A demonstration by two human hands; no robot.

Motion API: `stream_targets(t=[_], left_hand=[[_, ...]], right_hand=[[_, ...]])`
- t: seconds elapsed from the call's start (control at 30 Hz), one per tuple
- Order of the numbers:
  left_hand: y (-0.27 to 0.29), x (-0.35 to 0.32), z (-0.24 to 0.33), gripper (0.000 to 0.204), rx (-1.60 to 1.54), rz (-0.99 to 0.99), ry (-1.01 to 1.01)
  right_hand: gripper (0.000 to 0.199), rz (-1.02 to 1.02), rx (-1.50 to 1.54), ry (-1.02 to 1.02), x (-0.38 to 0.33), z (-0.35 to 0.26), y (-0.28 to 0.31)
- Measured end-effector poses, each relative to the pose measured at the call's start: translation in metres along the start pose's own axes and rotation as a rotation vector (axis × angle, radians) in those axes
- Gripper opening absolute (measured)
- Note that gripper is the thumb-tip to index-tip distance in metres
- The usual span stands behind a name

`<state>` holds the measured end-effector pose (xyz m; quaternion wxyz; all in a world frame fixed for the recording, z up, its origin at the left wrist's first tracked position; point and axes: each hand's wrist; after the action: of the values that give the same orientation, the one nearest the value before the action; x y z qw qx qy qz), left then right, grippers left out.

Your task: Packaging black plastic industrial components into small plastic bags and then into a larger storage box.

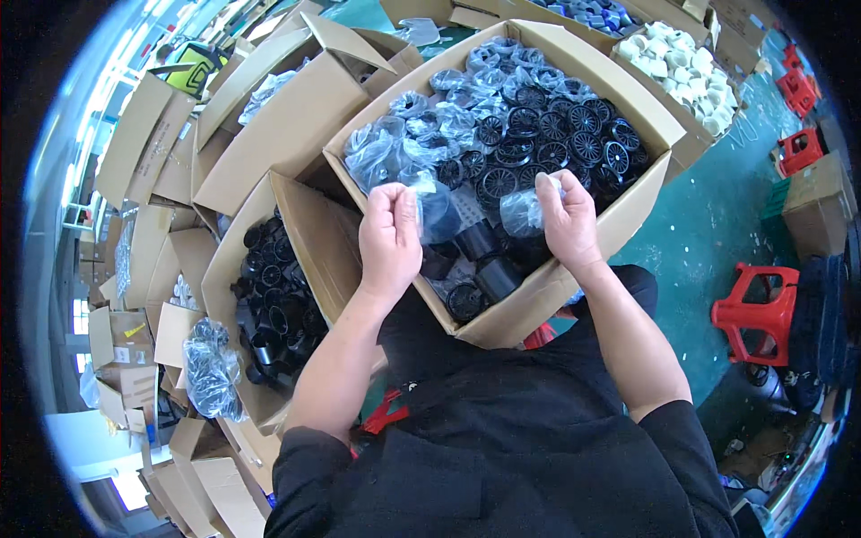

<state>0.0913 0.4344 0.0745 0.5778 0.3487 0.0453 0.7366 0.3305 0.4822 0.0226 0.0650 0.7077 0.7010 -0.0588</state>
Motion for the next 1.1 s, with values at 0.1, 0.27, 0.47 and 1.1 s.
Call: stream_targets(t=[0.1,0.27,0.47,1.1], left_hand=[[0.005,0.020,-0.005,0.019,-0.092,0.281,0.023],[-0.003,0.013,0.002,0.015,0.035,-0.006,-0.164],[-0.054,-0.014,0.025,0.018,0.066,-0.470,-0.098],[-0.044,-0.003,0.011,0.020,-0.978,0.210,0.593]], right_hand=[[0.022,-0.008,0.007,0.005,0.000,0.000,0.002],[0.020,-0.052,0.098,0.034,0.005,0.003,0.006],[0.019,-0.137,0.284,0.035,0.009,0.008,0.013],[0.014,-0.109,0.301,-0.067,0.010,0.006,0.008]])
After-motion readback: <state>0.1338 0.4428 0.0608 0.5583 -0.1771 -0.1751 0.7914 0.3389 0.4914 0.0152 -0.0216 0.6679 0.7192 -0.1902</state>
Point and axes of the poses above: each hand's wrist, its own x-axis towards the middle knuckle, its own y-axis out of the back of the hand, z = x × y, and after that the axes turned 15 degrees about -y, right-handed
